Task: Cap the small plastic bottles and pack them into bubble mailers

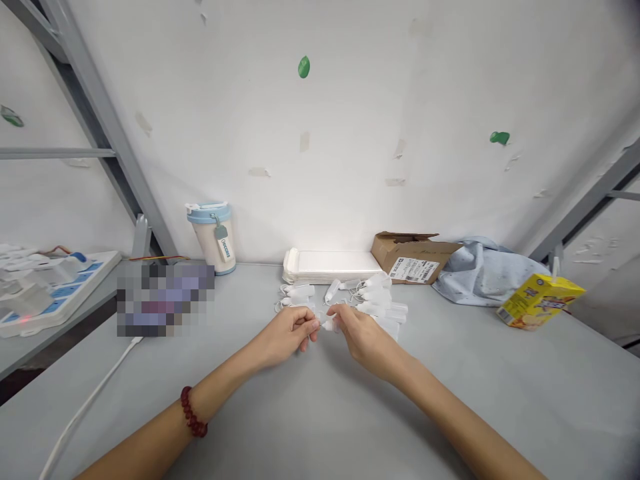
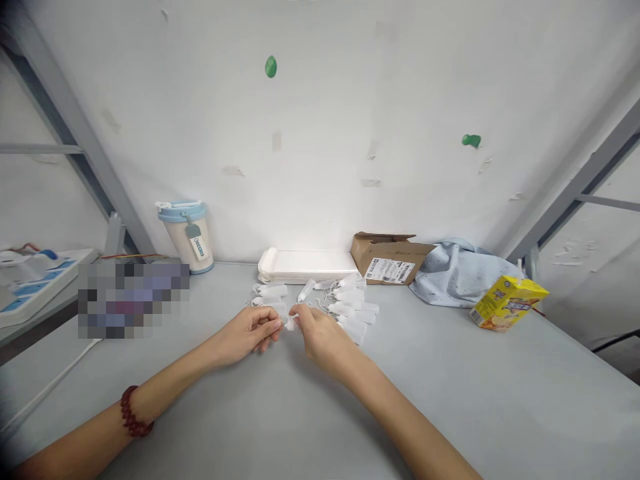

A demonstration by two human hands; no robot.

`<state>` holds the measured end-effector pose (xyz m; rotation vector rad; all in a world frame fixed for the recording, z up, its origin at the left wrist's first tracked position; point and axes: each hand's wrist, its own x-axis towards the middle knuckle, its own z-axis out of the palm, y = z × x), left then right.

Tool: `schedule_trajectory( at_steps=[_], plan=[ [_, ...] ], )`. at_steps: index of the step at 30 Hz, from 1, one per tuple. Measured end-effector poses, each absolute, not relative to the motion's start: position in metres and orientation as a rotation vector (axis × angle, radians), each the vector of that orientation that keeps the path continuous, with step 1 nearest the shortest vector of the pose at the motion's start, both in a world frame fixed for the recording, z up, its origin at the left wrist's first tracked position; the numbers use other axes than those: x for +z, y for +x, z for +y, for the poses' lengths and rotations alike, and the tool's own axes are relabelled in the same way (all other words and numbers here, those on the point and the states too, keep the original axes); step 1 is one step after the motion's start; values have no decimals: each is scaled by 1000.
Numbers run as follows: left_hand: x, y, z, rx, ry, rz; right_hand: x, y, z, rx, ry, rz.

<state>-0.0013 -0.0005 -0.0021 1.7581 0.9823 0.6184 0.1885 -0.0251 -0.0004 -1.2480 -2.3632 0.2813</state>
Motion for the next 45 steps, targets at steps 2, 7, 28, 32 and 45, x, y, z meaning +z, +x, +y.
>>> schedule_trajectory(
  at_steps=[2, 7, 28, 32, 45],
  plan=[
    [-3, -1, -2, 614, 1755, 985, -1, 188, -25, 276, -1251, -2371],
    [-8, 0, -2, 611, 1752, 991, -1, 185, -26, 295, -1267, -2368],
    [2, -7, 8, 782, 1639, 1005, 6, 193, -20, 355, -1303, -2178],
    [4, -7, 7, 788, 1616, 1015, 8, 193, -20, 300, -1289, -2178],
    [-4, -2, 3, 763, 1605, 1063, -7, 189, -17, 186, -1151, -2221]
  ],
)
